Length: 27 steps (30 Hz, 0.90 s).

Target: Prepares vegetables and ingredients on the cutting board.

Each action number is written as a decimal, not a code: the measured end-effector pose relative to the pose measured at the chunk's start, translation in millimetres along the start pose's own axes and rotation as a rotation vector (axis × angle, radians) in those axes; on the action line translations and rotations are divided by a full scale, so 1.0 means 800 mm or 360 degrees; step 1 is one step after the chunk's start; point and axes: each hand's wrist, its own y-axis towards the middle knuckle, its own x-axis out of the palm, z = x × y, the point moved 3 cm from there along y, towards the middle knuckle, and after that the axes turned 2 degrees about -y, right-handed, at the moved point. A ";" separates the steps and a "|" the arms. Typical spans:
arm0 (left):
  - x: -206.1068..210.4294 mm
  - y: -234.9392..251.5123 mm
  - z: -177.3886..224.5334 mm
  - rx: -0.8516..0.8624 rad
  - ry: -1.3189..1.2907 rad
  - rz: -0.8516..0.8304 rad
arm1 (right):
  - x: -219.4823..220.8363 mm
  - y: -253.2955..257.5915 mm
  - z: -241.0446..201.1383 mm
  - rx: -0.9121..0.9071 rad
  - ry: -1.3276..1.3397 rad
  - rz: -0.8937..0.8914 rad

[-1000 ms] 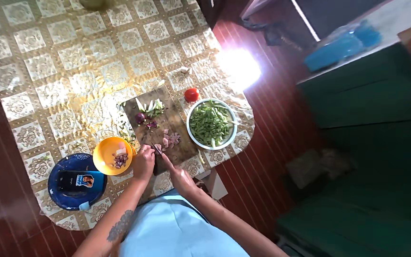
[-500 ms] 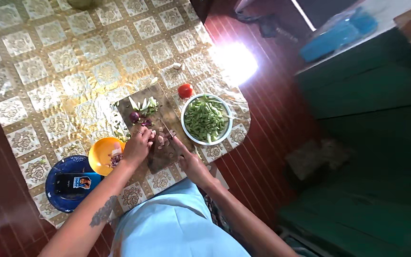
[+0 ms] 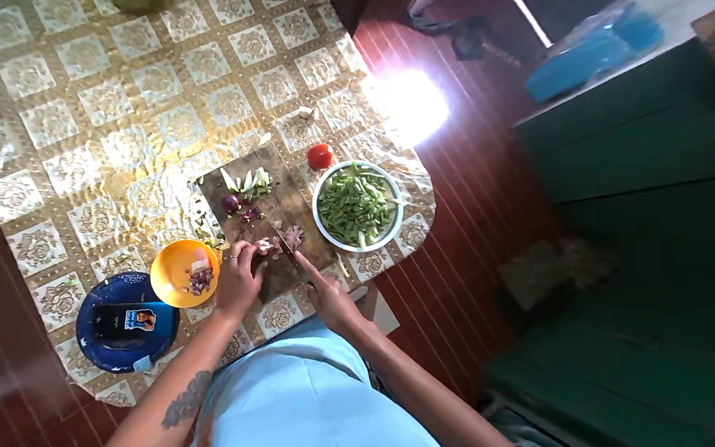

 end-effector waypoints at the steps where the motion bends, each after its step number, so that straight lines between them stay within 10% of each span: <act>1: 0.003 0.004 0.001 -0.0033 -0.0016 0.0051 | 0.001 0.000 0.001 0.0002 0.0008 0.0002; 27: 0.029 -0.009 -0.011 0.0131 0.0107 0.0189 | 0.052 0.016 -0.027 0.0166 -0.0380 -0.0220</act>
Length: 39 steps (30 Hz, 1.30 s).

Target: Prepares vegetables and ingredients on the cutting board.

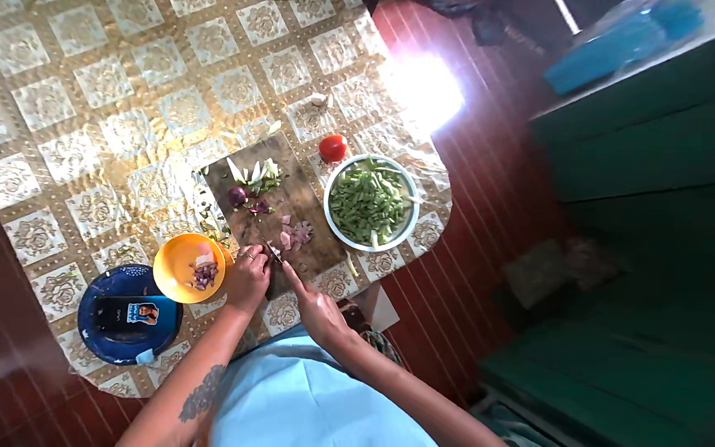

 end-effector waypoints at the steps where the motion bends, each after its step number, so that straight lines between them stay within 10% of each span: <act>1: -0.001 0.001 0.001 0.0014 0.0011 -0.0013 | -0.002 0.009 -0.003 -0.0011 0.0021 0.0024; 39: -0.019 -0.019 -0.001 -0.0188 -0.0308 0.0001 | -0.030 0.015 0.024 -0.0195 0.0043 0.0264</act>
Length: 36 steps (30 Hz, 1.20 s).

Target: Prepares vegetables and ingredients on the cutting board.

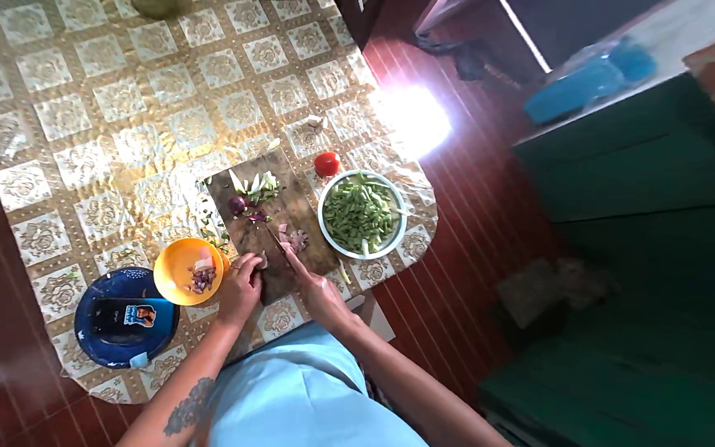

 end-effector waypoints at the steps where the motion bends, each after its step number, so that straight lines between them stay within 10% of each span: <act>1: -0.002 -0.001 0.004 -0.0098 -0.0007 0.0017 | 0.001 -0.007 -0.002 0.0008 0.0003 -0.0037; 22: 0.016 0.013 0.008 0.0091 0.0265 -0.0042 | 0.026 0.009 -0.046 0.0168 -0.0128 -0.0368; 36: 0.010 0.009 0.004 -0.0068 0.0109 0.0031 | 0.012 -0.023 -0.008 0.0006 0.0070 -0.0096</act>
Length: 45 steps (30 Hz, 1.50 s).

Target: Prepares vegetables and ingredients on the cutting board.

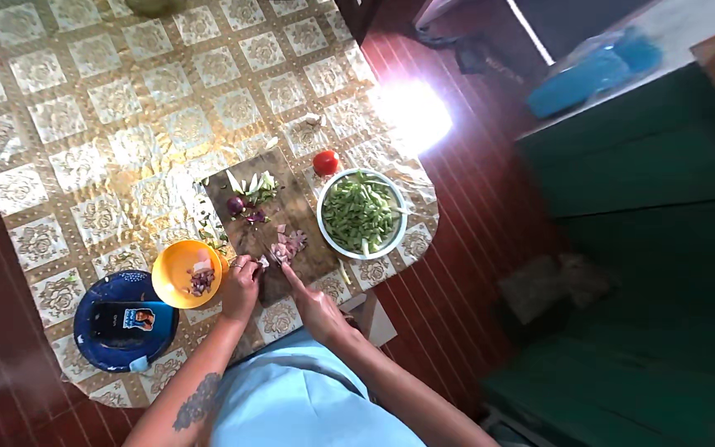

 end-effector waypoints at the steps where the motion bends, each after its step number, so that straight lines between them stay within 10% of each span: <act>1: 0.000 0.000 0.001 0.0010 0.0013 0.0005 | 0.004 -0.003 0.000 -0.0006 0.0000 -0.0018; 36: -0.006 -0.004 -0.008 0.0072 0.0041 -0.0068 | 0.018 0.046 -0.025 -0.0057 0.0178 -0.0174; 45: -0.003 0.017 0.008 -0.0360 0.0024 -0.0116 | 0.027 -0.002 0.021 0.0026 0.0027 -0.0047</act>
